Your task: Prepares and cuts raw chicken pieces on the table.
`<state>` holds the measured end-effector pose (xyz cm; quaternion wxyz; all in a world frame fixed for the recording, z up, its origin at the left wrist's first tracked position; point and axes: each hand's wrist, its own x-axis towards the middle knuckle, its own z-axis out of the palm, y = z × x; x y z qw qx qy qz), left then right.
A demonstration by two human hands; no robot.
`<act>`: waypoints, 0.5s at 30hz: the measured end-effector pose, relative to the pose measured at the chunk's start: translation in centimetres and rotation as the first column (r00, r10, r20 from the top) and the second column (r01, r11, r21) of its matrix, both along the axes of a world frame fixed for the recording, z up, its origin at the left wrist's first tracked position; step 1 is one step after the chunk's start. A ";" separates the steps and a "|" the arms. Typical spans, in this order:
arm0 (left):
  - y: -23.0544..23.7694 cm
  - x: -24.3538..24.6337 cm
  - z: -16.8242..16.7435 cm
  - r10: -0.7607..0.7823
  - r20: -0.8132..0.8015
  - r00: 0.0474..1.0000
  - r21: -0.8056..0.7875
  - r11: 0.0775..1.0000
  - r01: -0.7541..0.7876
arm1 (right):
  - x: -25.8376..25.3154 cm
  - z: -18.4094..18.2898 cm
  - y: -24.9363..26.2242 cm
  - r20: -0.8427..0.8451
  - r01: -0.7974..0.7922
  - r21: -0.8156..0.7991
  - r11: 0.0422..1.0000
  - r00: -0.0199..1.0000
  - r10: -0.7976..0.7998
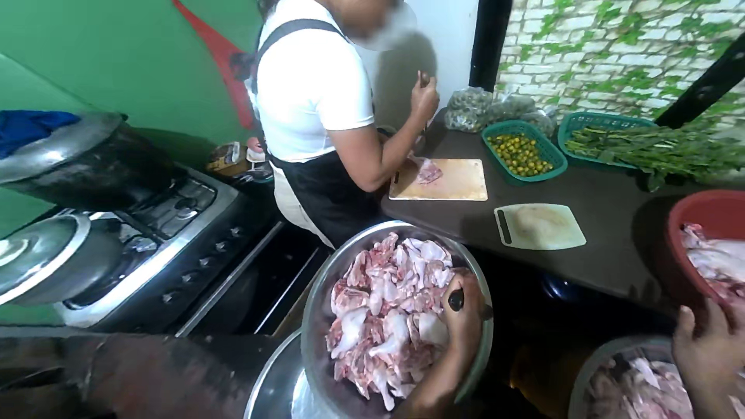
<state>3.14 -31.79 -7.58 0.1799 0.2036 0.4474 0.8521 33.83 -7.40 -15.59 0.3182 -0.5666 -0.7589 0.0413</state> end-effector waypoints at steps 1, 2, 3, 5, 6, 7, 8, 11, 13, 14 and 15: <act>-0.3 0.2 0.1 -0.019 0.001 1.000 -0.001 1.000 0.019 | 0.1 0.1 -1.1 -0.018 -0.018 0.003 1.000 1.000 0.018; -0.6 0.4 0.1 -0.041 -0.002 0.999 0.003 0.999 0.041 | 0.3 0.1 -2.3 -0.027 -0.029 0.004 1.000 0.999 0.029; -0.8 0.8 0.1 -0.072 -0.007 0.997 0.017 0.997 0.072 | 0.8 0.1 -3.5 -0.037 -0.033 -0.002 0.999 0.999 0.033; -1.3 1.7 -0.1 -0.130 -0.027 0.991 0.028 0.991 0.130 | 2.0 0.6 -6.4 -0.052 -0.019 -0.047 0.999 0.999 0.017; -1.4 2.1 -0.2 -0.150 -0.037 0.988 0.027 0.988 0.151 | 2.6 1.0 -8.0 -0.052 -0.004 -0.069 0.998 0.999 0.001; -1.6 2.6 -0.5 -0.172 -0.048 0.984 0.026 0.984 0.174 | 3.4 1.3 -9.5 -0.053 0.016 -0.096 0.995 0.998 -0.021; -1.7 3.0 -0.7 -0.191 -0.052 0.980 0.024 0.981 0.193 | 4.3 1.4 -11.2 -0.052 0.044 -0.130 0.991 0.997 -0.051; -1.8 4.8 -0.8 -0.231 -0.016 0.973 0.017 0.973 0.231 | 7.1 1.9 -16.6 -0.078 0.139 -0.209 0.968 0.984 -0.158; -2.1 6.1 -0.3 -0.299 -0.007 0.954 0.058 0.952 0.299 | 8.5 2.6 -20.3 -0.097 0.225 -0.306 0.925 0.959 -0.266; -2.2 6.6 0.0 -0.356 -0.022 0.934 0.070 0.931 0.357 | 9.0 3.2 -21.8 -0.103 0.254 -0.377 0.891 0.944 -0.312; -2.1 7.0 0.3 -0.413 -0.050 0.909 0.078 0.906 0.416 | 9.6 3.6 -23.2 -0.107 0.259 -0.449 0.855 0.934 -0.340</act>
